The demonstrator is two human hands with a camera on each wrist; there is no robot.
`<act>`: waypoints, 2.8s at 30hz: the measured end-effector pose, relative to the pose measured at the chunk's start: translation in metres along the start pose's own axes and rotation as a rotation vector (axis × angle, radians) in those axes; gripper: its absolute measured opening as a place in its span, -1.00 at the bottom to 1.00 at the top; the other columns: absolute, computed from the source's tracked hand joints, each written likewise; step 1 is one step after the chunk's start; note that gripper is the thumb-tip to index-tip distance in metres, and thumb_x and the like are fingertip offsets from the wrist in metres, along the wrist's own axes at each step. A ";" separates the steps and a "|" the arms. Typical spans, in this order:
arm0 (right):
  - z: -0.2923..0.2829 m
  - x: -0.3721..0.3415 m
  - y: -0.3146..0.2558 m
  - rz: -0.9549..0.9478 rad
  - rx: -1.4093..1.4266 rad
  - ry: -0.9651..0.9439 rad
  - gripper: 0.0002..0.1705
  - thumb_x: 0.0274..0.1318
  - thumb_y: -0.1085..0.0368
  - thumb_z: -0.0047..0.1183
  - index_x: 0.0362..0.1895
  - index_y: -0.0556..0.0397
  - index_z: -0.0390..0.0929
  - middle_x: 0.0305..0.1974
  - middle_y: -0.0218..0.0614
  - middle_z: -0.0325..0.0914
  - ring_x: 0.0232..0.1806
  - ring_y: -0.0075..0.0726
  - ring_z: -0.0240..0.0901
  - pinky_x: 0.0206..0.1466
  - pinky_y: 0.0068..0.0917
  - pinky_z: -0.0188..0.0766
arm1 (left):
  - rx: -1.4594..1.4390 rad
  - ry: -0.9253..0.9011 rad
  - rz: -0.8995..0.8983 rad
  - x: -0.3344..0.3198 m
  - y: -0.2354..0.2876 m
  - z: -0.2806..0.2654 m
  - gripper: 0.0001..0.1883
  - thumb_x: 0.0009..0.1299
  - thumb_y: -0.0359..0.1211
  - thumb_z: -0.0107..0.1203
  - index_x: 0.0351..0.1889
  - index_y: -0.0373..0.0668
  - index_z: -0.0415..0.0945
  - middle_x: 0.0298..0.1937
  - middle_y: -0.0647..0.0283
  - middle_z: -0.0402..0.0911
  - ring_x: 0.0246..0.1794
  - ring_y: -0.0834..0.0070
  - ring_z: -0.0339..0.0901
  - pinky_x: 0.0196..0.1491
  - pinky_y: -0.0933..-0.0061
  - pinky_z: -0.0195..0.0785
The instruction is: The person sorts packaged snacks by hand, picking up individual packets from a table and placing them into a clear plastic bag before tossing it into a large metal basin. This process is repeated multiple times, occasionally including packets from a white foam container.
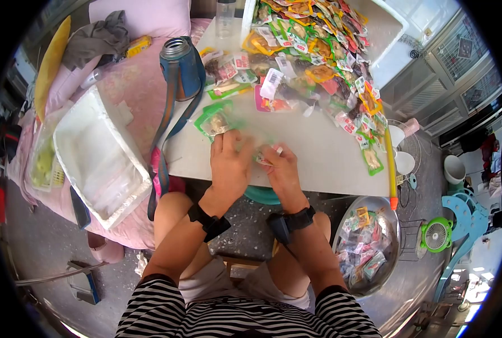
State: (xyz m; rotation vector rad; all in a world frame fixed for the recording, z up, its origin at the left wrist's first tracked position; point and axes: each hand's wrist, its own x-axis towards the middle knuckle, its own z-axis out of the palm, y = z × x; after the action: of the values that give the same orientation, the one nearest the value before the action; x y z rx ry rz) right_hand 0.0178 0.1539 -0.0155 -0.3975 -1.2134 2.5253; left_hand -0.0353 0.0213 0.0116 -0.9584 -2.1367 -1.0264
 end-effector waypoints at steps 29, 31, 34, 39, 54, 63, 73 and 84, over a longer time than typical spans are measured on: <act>-0.029 0.020 -0.037 -0.155 -0.607 0.202 -0.68 0.20 0.22 0.09 -0.07 0.18 0.53 -0.39 -0.30 0.58 -0.49 -0.53 0.47 -0.53 -0.58 0.41 | -0.066 -0.200 0.027 -0.002 -0.005 -0.006 -0.59 0.06 -0.50 0.27 -0.06 -0.26 0.60 -0.36 0.12 0.44 -0.32 0.16 0.40 -0.27 0.21 0.32; -0.018 0.028 -0.034 -0.124 -0.709 0.161 -0.63 0.14 0.19 0.17 -0.05 0.18 0.52 -0.39 -0.25 0.59 -0.48 -0.46 0.49 -0.49 -0.51 0.44 | -0.025 -0.259 0.031 0.001 0.002 -0.012 -0.52 0.00 -0.45 0.35 -0.04 -0.23 0.60 -0.33 0.15 0.43 -0.28 0.18 0.39 -0.24 0.22 0.31; -0.027 0.052 -0.013 -0.306 -1.234 0.090 -0.55 0.05 0.18 0.25 -0.04 0.19 0.51 -0.39 -0.18 0.60 -0.43 -0.32 0.53 -0.35 -0.38 0.48 | 0.017 -0.312 0.034 -0.003 0.003 -0.012 -0.40 -0.10 -0.38 0.43 0.01 -0.18 0.59 -0.28 0.18 0.39 -0.23 0.21 0.36 -0.19 0.23 0.30; -0.046 0.058 -0.012 -0.428 -1.224 0.135 -0.52 -0.02 0.22 0.27 -0.04 0.20 0.50 -0.37 -0.09 0.61 -0.34 -0.11 0.57 -0.22 -0.29 0.48 | 0.070 -0.346 0.058 -0.005 0.003 -0.008 -0.34 -0.14 -0.37 0.45 0.04 -0.12 0.57 -0.27 0.18 0.37 -0.22 0.21 0.35 -0.17 0.22 0.29; -0.016 -0.003 -0.018 -0.088 -0.733 0.079 -0.70 -0.02 0.35 0.19 -0.16 0.18 0.50 -0.52 -0.33 0.48 -0.52 -0.43 0.43 -0.45 -0.43 0.43 | -0.008 -0.362 0.069 -0.027 -0.003 -0.025 -0.56 0.03 -0.44 0.32 -0.06 -0.10 0.58 -0.25 0.16 0.44 -0.15 0.13 0.43 -0.15 0.14 0.33; 0.015 -0.102 -0.100 -0.010 -0.309 -0.173 -0.67 0.09 0.35 0.21 -0.08 0.24 0.49 -0.48 -0.40 0.44 -0.55 -0.56 0.33 -0.54 -0.54 0.39 | -0.319 -0.134 0.161 -0.001 0.054 -0.109 -0.88 0.16 -0.60 0.16 -0.34 -0.30 0.58 -0.44 0.11 0.45 -0.39 0.15 0.43 -0.34 0.23 0.30; 0.040 -0.230 -0.155 -0.440 -0.867 -0.460 -0.49 -0.03 0.10 0.37 0.02 -0.01 0.58 -0.29 -0.42 0.57 -0.29 -0.47 0.46 -0.29 -0.55 0.42 | -0.596 -0.600 0.110 0.005 0.137 -0.207 -0.93 0.28 -0.58 0.12 -0.30 -0.37 0.59 -0.49 0.25 0.46 -0.49 0.52 0.39 -0.43 0.51 0.18; 0.010 -0.303 -0.091 -0.882 -1.256 -0.131 -0.95 0.08 0.41 0.12 -0.33 0.06 0.54 -0.52 -0.15 0.41 -0.46 0.05 0.36 -0.42 -0.18 0.26 | -0.608 -0.585 0.164 -0.056 0.169 -0.192 -0.93 0.24 -0.60 0.14 -0.32 -0.34 0.52 -0.48 0.18 0.48 -0.52 0.45 0.39 -0.46 0.50 0.21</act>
State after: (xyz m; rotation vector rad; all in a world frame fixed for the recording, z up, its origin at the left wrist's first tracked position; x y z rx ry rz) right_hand 0.3047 0.0823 0.0964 0.0863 -2.2411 0.8736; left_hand 0.1677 -0.0805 0.1424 -1.8818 -2.1521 -1.4856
